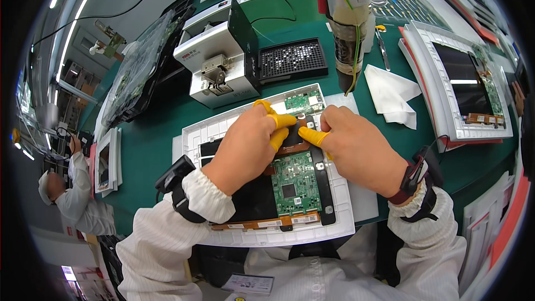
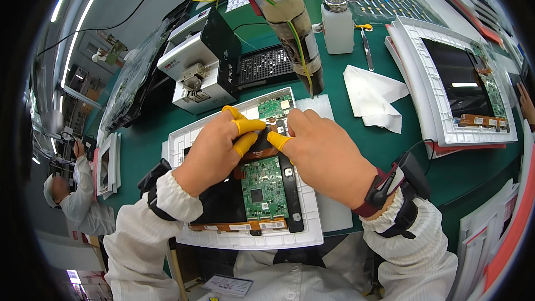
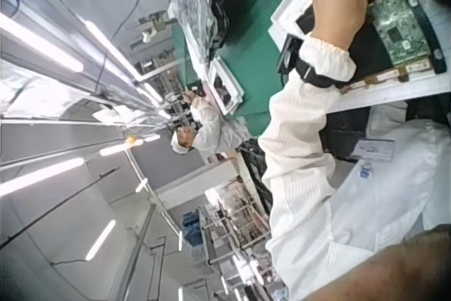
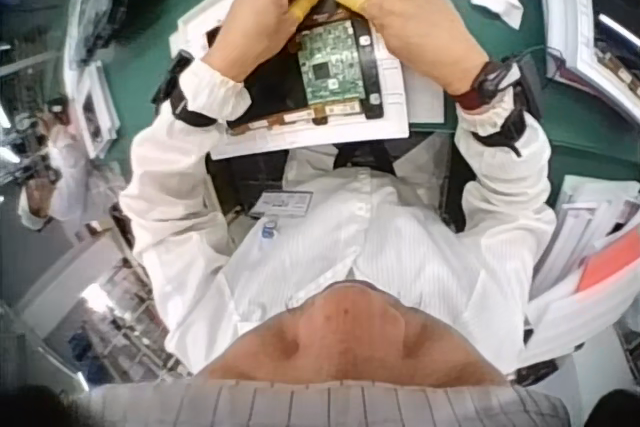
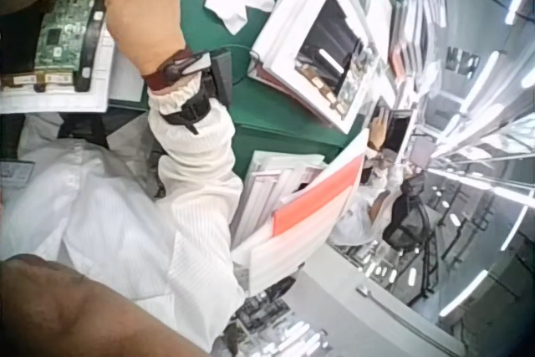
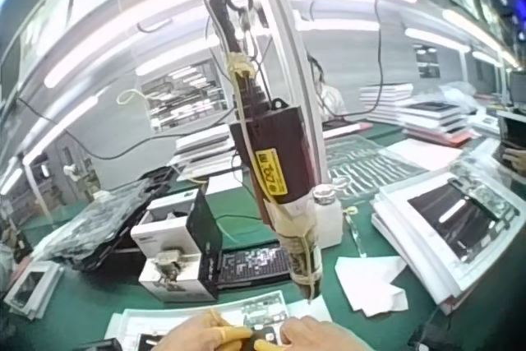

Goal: Assembling circuit boards into tablet housings and organizing finished units onto a cart in a factory setting.

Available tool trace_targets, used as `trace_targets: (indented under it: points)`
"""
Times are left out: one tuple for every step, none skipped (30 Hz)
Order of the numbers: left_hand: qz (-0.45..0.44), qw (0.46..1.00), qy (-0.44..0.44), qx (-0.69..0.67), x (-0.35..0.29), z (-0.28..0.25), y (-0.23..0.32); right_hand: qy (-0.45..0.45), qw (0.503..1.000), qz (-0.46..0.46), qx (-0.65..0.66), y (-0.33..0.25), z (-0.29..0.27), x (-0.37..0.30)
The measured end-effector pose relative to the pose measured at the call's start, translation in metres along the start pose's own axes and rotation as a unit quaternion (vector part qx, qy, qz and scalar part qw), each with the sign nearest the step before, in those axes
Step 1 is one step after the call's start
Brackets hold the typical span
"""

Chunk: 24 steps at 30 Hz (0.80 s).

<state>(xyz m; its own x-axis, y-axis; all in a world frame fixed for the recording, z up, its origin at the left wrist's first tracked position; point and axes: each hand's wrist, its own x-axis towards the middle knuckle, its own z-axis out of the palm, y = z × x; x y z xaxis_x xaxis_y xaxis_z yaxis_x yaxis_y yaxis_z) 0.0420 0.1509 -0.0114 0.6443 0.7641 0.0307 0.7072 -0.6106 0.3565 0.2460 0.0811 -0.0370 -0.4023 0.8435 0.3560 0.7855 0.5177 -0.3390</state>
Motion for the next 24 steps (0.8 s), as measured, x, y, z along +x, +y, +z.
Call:
trace_targets:
  points:
    - [0.029,0.999,0.004,0.026,-0.0037,0.0016,0.0012,-0.004,1.000,-0.006,-0.003,0.0004,0.0013,-0.0003]
    - [0.058,0.997,0.008,0.051,-0.0061,0.0026,0.0020,-0.003,1.000,-0.003,-0.003,0.0012,0.0026,-0.0007]
    - [0.065,0.995,-0.016,0.079,-0.0081,0.0018,0.0027,0.002,1.000,-0.007,-0.007,0.0014,0.0040,-0.0005]
    - [0.066,0.995,-0.016,0.080,-0.0097,0.0034,0.0020,0.006,1.000,-0.011,-0.010,0.0015,0.0047,-0.0005]
    - [0.095,0.991,-0.001,0.096,-0.0111,0.0063,0.0001,0.007,1.000,-0.010,-0.010,0.0013,0.0043,-0.0006]
    - [0.124,0.986,0.014,0.111,-0.0121,0.0073,-0.0007,0.002,1.000,-0.011,-0.009,0.0010,0.0032,-0.0005]
    - [0.123,0.986,0.013,0.115,-0.0123,0.0068,0.0001,-0.003,1.000,-0.012,-0.007,0.0008,0.0025,-0.0004]
    - [0.124,0.985,0.013,0.117,-0.0126,0.0062,0.0001,-0.001,1.000,-0.012,-0.007,0.0006,0.0023,-0.0005]
    - [0.122,0.984,0.009,0.127,-0.0123,0.0065,-0.0004,0.002,1.000,-0.012,-0.002,0.0007,0.0025,-0.0010]
    - [0.120,0.983,0.005,0.138,-0.0121,0.0067,-0.0011,0.005,1.000,-0.012,0.004,0.0009,0.0028,-0.0011]
    - [0.121,0.983,0.005,0.139,-0.0119,0.0073,-0.0019,0.006,1.000,-0.012,0.003,0.0011,0.0031,-0.0008]
    - [0.123,0.983,0.009,0.135,-0.0121,0.0081,-0.0029,0.008,1.000,-0.014,0.003,0.0013,0.0037,-0.0007]
    - [0.125,0.983,0.014,0.132,-0.0122,0.0084,-0.0034,0.010,1.000,-0.016,0.002,0.0014,0.0040,-0.0005]
    - [0.125,0.983,0.013,0.133,-0.0124,0.0080,-0.0036,0.010,1.000,-0.016,0.002,0.0012,0.0038,-0.0002]
    - [0.125,0.984,0.012,0.129,-0.0120,0.0083,-0.0041,0.010,1.000,-0.016,0.002,0.0014,0.0035,0.0000]
    - [0.124,0.984,0.011,0.125,-0.0116,0.0087,-0.0045,0.009,1.000,-0.015,0.002,0.0017,0.0036,0.0001]
    - [0.125,0.984,0.011,0.125,-0.0112,0.0093,-0.0047,0.009,1.000,-0.015,0.002,0.0021,0.0043,0.0002]
    - [0.124,0.984,0.013,0.124,-0.0114,0.0091,-0.0041,0.010,1.000,-0.015,0.001,0.0021,0.0044,0.0004]
    - [0.124,0.984,0.014,0.123,-0.0117,0.0088,-0.0037,0.011,1.000,-0.015,-0.001,0.0019,0.0045,0.0005]
    - [0.124,0.984,0.014,0.124,-0.0122,0.0084,-0.0032,0.011,1.000,-0.016,0.000,0.0015,0.0042,0.0003]
    - [0.120,0.985,0.011,0.121,-0.0124,0.0081,-0.0030,0.008,1.000,-0.015,0.001,0.0013,0.0039,0.0002]
    - [0.116,0.986,0.007,0.118,-0.0126,0.0078,-0.0031,0.005,1.000,-0.014,0.001,0.0012,0.0038,0.0002]
    - [0.116,0.986,0.007,0.118,-0.0126,0.0080,-0.0036,0.005,1.000,-0.015,0.001,0.0014,0.0041,0.0001]
    - [0.120,0.986,0.011,0.114,-0.0126,0.0085,-0.0044,0.006,1.000,-0.015,0.004,0.0018,0.0047,0.0000]
